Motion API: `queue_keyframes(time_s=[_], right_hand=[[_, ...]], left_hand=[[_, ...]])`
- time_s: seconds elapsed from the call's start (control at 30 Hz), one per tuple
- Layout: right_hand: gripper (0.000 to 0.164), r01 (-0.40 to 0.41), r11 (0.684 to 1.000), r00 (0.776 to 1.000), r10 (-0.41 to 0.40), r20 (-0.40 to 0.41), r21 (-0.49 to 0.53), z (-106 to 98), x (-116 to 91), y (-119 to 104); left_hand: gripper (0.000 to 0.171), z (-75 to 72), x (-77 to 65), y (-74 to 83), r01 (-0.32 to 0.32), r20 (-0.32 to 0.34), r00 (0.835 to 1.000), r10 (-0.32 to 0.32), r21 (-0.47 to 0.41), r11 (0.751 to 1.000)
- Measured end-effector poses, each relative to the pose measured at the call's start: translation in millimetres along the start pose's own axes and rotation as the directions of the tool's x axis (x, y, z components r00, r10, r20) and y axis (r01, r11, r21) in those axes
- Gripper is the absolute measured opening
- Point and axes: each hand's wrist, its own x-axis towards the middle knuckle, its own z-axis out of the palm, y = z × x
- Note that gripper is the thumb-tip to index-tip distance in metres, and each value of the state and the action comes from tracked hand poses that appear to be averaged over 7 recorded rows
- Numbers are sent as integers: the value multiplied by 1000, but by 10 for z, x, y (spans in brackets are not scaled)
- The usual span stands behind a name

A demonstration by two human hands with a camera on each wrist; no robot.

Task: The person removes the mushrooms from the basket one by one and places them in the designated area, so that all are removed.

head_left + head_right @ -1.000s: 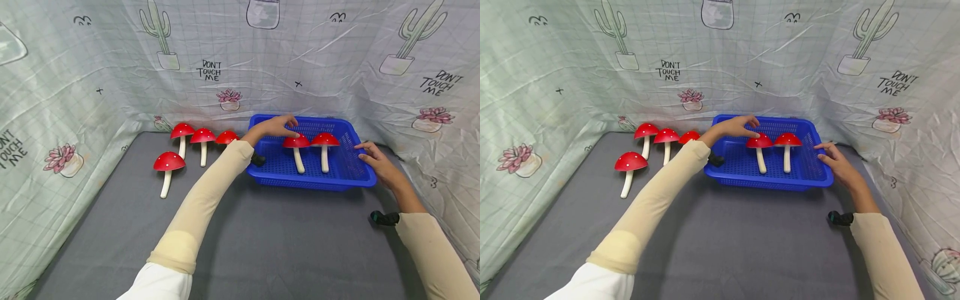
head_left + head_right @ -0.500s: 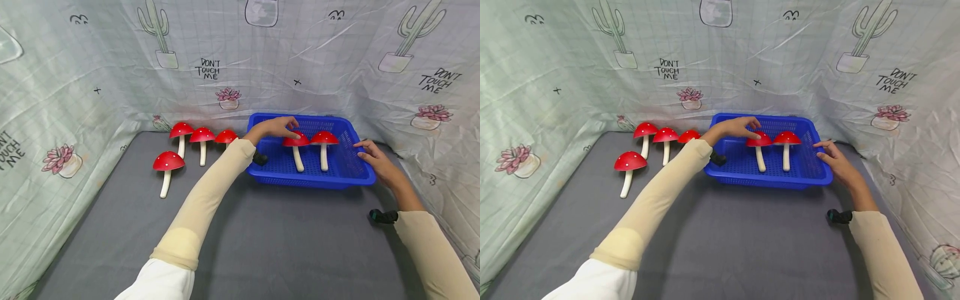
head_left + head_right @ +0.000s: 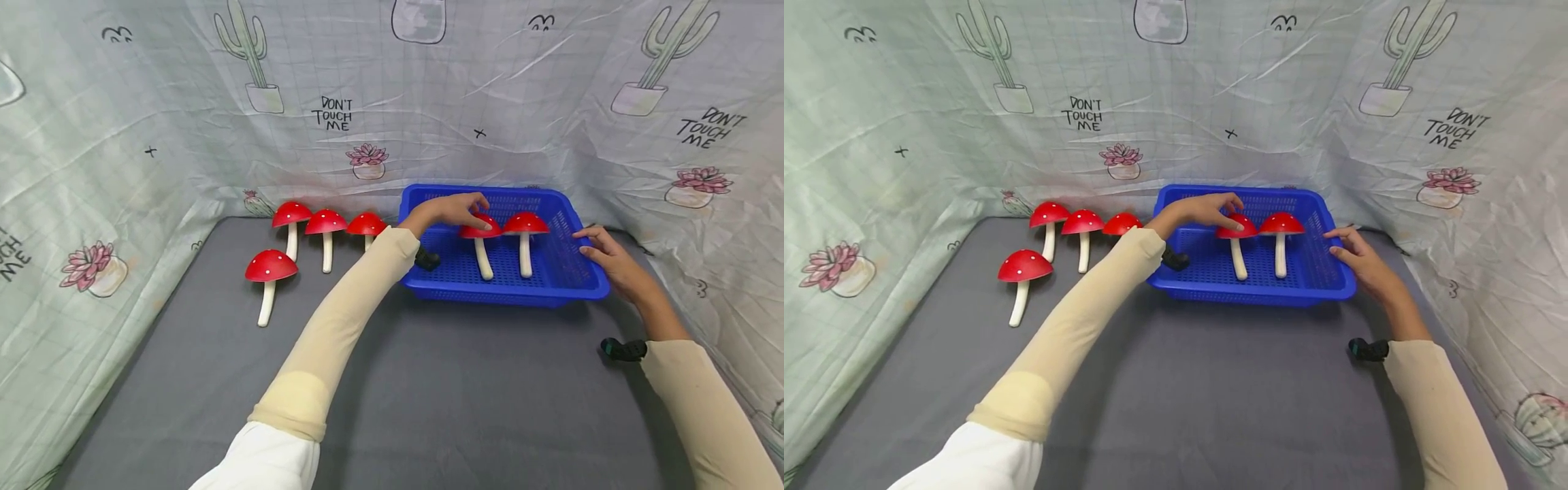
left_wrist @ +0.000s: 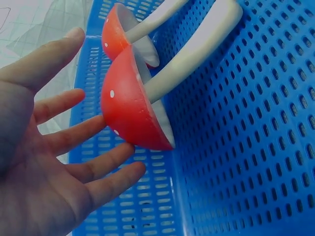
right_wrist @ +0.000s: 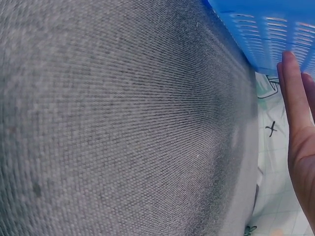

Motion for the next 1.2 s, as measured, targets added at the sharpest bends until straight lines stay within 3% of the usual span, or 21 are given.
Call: queue_keyframes(time_s=[0.17,0.4,0.7,1.2], right_hand=[[28,11,1000,1000,-11,16,9,10,12,25],[27,35,994,999,-39,35,101,-22,-28,29],[26,21,996,999,-25,39,91,-1,-4,4],[26,38,997,999,-40,30,66,1,10,13]], left_hand=[[65,21,33,-26,39,13,999,-39,-28,999],[66,65,120,5,105,51,994,-101,-79,991],[68,146,185,-6,173,46,985,-168,-139,975],[60,222,229,-33,157,-12,987,-161,-156,975]])
